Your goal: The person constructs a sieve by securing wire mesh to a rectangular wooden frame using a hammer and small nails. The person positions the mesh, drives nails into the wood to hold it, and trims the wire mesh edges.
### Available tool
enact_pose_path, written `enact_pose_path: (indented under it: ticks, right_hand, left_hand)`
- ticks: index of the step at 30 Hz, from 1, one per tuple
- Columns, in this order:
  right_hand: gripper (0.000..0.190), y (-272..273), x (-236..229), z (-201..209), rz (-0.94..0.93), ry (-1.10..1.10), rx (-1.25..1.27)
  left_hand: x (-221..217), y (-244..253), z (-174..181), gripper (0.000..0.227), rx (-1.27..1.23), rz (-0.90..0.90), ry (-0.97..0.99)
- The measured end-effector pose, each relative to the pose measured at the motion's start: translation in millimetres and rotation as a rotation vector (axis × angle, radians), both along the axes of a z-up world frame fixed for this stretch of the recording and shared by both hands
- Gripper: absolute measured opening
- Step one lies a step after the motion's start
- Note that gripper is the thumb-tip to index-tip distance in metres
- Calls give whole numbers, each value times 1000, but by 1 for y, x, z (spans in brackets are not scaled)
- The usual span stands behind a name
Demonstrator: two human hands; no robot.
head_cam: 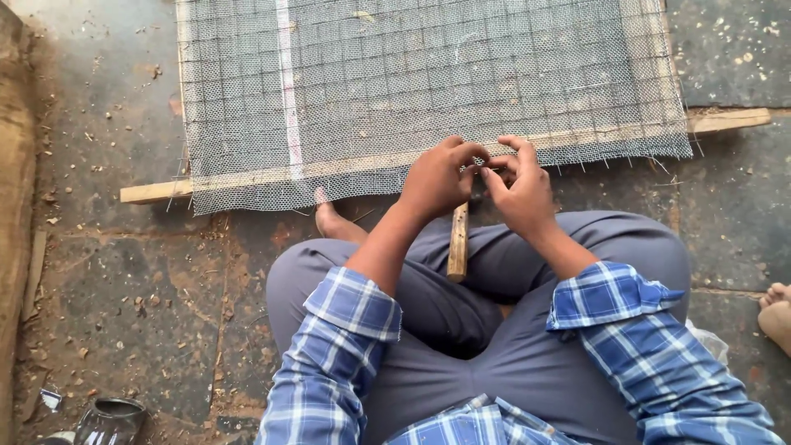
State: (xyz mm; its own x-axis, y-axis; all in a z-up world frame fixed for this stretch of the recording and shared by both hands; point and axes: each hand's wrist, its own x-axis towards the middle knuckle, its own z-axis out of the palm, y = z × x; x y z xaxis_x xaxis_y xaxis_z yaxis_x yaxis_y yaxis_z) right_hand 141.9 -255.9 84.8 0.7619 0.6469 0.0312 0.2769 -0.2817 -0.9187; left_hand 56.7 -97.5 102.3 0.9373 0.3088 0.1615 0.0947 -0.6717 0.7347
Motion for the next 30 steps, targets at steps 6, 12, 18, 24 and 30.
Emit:
enact_pose_path:
  ticks: [6, 12, 18, 24, 30]
  right_hand:
    - [50, -1, 3, -16, 283, -163, -630]
    - [68, -1, -21, -22, 516, -209, -927]
    - [97, -1, -29, -30, 654, -136, -773]
    - [63, 9, -36, -9, 675, 63, -934]
    - [48, 6, -33, -24, 625, 29, -765]
  left_hand:
    - [5, 6, -12, 18, 78, 112, 72]
    - [4, 15, -14, 18, 58, 212, 22]
    - [4, 12, -10, 17, 76, 221, 54]
    - [2, 11, -11, 16, 97, 232, 72]
    - [3, 16, -16, 17, 86, 248, 72]
